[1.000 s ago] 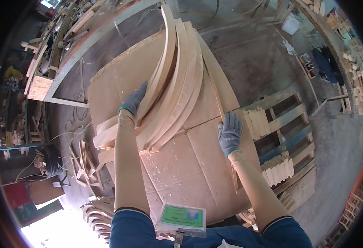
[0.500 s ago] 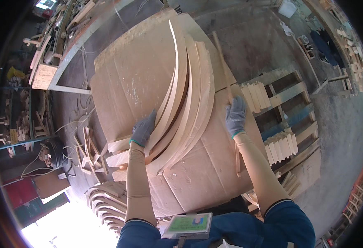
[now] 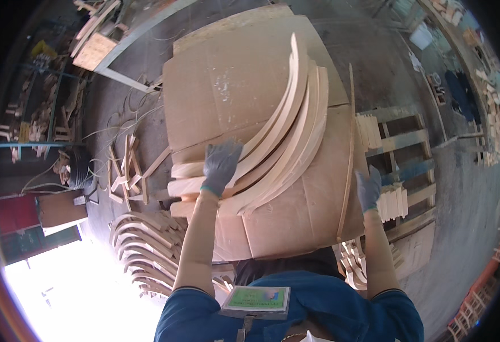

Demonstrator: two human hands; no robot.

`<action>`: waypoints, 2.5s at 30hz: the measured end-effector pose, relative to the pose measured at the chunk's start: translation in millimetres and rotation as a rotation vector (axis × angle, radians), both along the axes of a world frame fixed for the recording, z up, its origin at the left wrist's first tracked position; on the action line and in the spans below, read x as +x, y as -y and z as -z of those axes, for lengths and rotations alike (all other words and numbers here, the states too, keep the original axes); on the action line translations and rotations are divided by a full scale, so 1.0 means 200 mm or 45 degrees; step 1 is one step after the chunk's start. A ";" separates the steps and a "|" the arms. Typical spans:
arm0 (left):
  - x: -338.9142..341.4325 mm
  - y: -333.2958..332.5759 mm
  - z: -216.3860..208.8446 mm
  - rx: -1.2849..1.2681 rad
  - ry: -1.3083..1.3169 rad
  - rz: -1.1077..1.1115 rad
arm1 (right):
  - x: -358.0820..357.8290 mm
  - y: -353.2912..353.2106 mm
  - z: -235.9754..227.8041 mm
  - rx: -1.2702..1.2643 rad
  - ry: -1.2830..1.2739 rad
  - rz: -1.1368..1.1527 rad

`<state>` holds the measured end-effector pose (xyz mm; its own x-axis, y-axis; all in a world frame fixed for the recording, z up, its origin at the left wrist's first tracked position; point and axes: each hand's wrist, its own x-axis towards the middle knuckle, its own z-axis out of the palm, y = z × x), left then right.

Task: The person picks up curved wooden parts from a pile and stacks them onto a cardboard-covered pallet. The person handles the parts one by one, arranging them in a neat stack.

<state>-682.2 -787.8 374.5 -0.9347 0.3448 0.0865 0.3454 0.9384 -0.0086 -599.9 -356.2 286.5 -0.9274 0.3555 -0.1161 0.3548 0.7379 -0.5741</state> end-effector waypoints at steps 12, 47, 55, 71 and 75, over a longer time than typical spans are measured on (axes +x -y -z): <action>1.71 0.31 0.25 1.398 0.663 -1.523 | 1.06 -0.31 0.27 -0.668 0.129 0.148; 0.14 -0.95 0.44 3.915 0.991 -1.024 | -1.46 1.37 -0.33 0.719 0.477 -1.820; 0.29 -0.96 0.45 4.035 0.704 -1.093 | -1.29 1.34 -0.27 0.865 0.278 -2.322; 0.56 -0.82 0.59 3.026 0.576 -0.822 | -1.25 1.60 -0.29 0.463 1.303 -2.332; 0.50 -0.88 0.59 3.847 0.253 -0.725 | -1.18 1.57 -0.23 -0.121 1.130 -2.267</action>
